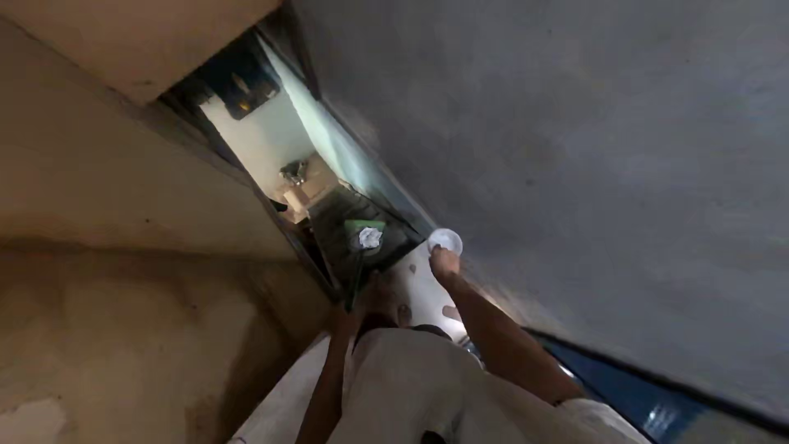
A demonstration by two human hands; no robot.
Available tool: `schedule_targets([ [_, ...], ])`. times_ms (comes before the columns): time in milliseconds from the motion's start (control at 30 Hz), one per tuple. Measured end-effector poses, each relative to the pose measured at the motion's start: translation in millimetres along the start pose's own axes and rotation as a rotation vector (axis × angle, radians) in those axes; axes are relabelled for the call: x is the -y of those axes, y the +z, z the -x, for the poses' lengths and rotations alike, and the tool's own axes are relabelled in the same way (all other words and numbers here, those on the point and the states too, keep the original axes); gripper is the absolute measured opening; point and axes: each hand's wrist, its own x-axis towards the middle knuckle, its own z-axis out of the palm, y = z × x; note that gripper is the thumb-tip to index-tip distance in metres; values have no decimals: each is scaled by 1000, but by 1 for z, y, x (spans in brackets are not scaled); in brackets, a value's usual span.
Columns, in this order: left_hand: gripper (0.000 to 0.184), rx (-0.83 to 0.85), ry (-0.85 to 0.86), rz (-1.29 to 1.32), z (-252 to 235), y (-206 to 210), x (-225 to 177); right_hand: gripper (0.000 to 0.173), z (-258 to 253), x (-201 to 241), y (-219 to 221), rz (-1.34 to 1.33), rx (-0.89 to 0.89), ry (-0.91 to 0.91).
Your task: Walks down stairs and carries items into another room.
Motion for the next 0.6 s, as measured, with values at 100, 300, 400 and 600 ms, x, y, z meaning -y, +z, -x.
schedule_targets([
  [100, 56, -64, -10, 50, -34, -9, 3, 33, -61, 83, -59, 105, -47, -202],
  [300, 54, -70, -117, 109, -81, -46, -3, 23, -131, 203, -175, 261, -121, -393],
  [400, 49, -73, -175, 141, -91, -68, -8, 22, -156, 247, -210, 384, -177, -542],
  [600, 43, -84, -261, 203, -122, -95, -9, 26, -184, 250, -218, 625, -83, -740],
])
